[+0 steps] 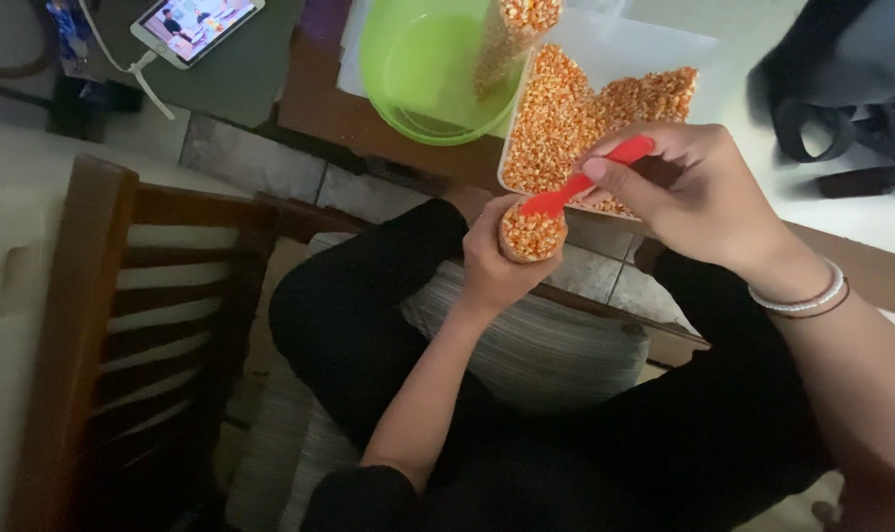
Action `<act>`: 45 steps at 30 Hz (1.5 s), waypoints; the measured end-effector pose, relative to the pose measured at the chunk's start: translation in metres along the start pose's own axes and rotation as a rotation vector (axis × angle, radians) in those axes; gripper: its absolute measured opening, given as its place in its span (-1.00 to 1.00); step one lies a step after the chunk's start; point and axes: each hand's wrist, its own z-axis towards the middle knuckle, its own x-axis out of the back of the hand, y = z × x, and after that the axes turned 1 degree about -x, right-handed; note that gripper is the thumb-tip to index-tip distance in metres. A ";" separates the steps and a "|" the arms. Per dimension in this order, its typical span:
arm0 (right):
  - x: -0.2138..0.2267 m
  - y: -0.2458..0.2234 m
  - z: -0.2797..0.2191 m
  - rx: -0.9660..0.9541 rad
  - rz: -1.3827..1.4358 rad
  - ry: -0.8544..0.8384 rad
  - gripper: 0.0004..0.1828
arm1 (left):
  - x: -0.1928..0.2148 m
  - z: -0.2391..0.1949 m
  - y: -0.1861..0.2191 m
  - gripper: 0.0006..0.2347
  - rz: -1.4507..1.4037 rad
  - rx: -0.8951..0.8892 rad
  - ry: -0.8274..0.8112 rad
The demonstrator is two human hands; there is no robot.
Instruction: The person scoops orange and white granular material from a large container into small cylindrical plastic containers using a red spoon. They fill one container, place it in a green bowl, and then proceed to fill another container in the same manner.
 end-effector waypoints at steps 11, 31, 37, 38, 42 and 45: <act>-0.008 0.009 -0.006 0.025 0.160 0.122 -0.86 | 0.000 -0.003 0.000 -0.37 -0.055 0.000 0.004; 0.004 0.004 0.003 -0.160 0.218 0.026 -0.85 | 0.006 0.000 0.014 -0.40 -0.046 -0.030 0.006; 0.003 0.010 -0.005 -0.116 0.389 0.003 -0.84 | 0.012 0.001 0.027 -0.42 -0.033 -0.033 0.007; 0.001 0.008 -0.007 -0.156 0.373 -0.004 -0.84 | 0.014 0.001 0.028 -0.42 -0.028 -0.029 -0.005; -0.001 -0.002 -0.013 -0.178 0.453 0.013 -0.85 | 0.015 0.002 0.036 -0.43 -0.008 -0.027 -0.004; -0.012 0.006 -0.012 -0.044 0.435 -0.009 -0.78 | 0.008 0.011 0.042 -0.50 -0.072 -0.151 0.157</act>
